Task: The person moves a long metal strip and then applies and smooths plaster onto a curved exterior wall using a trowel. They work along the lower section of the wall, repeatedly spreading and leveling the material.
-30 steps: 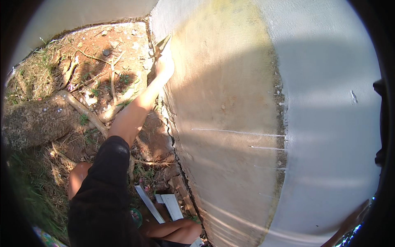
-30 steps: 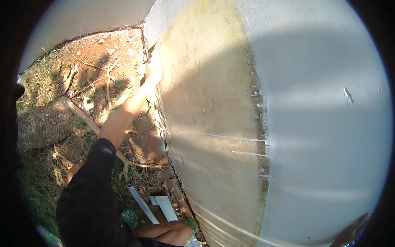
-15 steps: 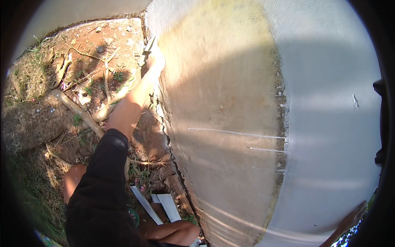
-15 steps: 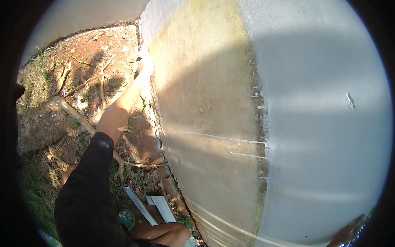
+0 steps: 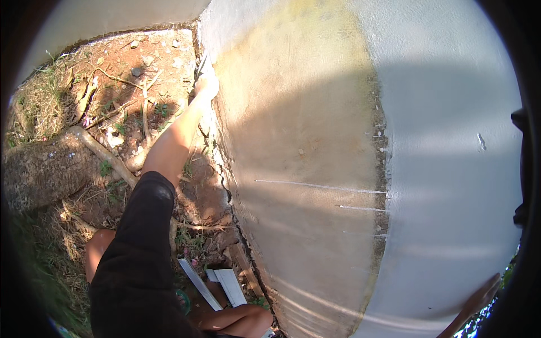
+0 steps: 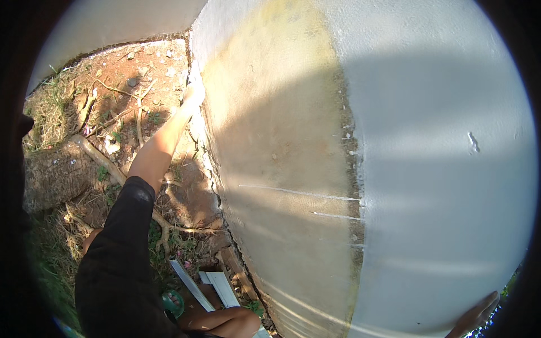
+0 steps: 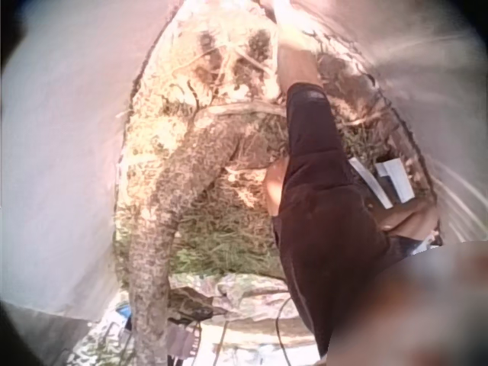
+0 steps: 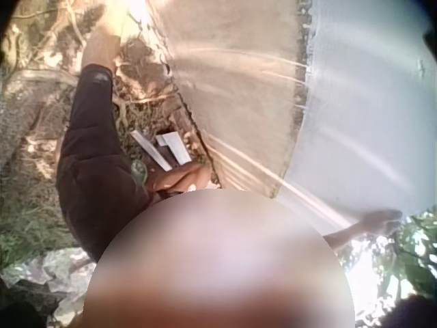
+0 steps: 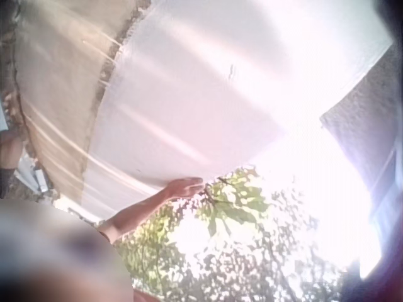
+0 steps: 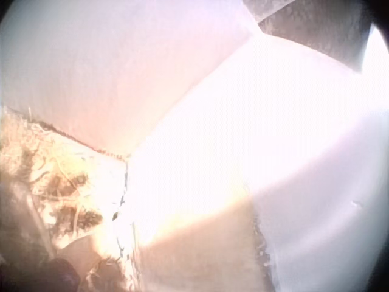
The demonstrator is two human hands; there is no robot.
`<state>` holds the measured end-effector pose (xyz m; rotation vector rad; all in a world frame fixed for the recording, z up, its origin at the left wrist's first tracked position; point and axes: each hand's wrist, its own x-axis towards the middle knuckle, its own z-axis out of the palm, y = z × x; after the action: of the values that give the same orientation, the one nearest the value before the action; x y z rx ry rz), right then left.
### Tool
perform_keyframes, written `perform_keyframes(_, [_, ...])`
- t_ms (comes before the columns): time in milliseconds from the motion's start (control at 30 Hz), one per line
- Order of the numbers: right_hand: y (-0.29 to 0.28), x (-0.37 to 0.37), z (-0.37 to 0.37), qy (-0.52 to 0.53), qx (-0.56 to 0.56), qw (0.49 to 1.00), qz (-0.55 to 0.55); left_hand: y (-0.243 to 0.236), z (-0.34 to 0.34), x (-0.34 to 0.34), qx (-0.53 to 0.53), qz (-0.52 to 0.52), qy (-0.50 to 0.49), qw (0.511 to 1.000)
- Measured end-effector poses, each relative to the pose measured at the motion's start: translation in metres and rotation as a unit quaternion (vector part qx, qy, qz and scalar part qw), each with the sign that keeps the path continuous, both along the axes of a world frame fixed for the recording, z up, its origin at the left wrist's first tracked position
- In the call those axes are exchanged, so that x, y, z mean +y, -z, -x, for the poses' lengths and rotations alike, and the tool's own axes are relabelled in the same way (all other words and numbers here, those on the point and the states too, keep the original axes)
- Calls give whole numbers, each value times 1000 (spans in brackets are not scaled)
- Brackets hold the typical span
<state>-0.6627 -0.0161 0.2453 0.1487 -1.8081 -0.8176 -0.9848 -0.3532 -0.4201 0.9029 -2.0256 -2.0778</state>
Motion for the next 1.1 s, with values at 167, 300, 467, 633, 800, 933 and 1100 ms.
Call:
perform_keyframes(167, [3, 4, -1, 1, 10, 1000, 8, -35, -108, 77, 142, 147, 1, 979])
perform_keyframes(300, [-19, 20, -14, 82, 7, 996, 35, -18, -77, 69, 254, -100, -88, 958])
perform_keyframes(467, [-34, 41, -20, 120, 34, 981, 151, 9, 29, -14, 44, 58, -60, 996])
perform_keyframes(633, [-24, 40, -15, 96, 24, 974, 205, -34, -94, 82, 170, 108, -98, 975])
perform_keyframes(800, [-20, 33, -14, 88, 43, 975, 199, -67, -199, 151, 176, 150, 79, 970])
perform_keyframes(933, [-24, 36, -13, 68, 9, 970, 233, -86, -86, 74, 230, 187, -67, 953])
perform_keyframes(1100, [-20, 52, -10, 117, 39, 964, 234, -101, -112, 52, 96, 105, 156, 977])
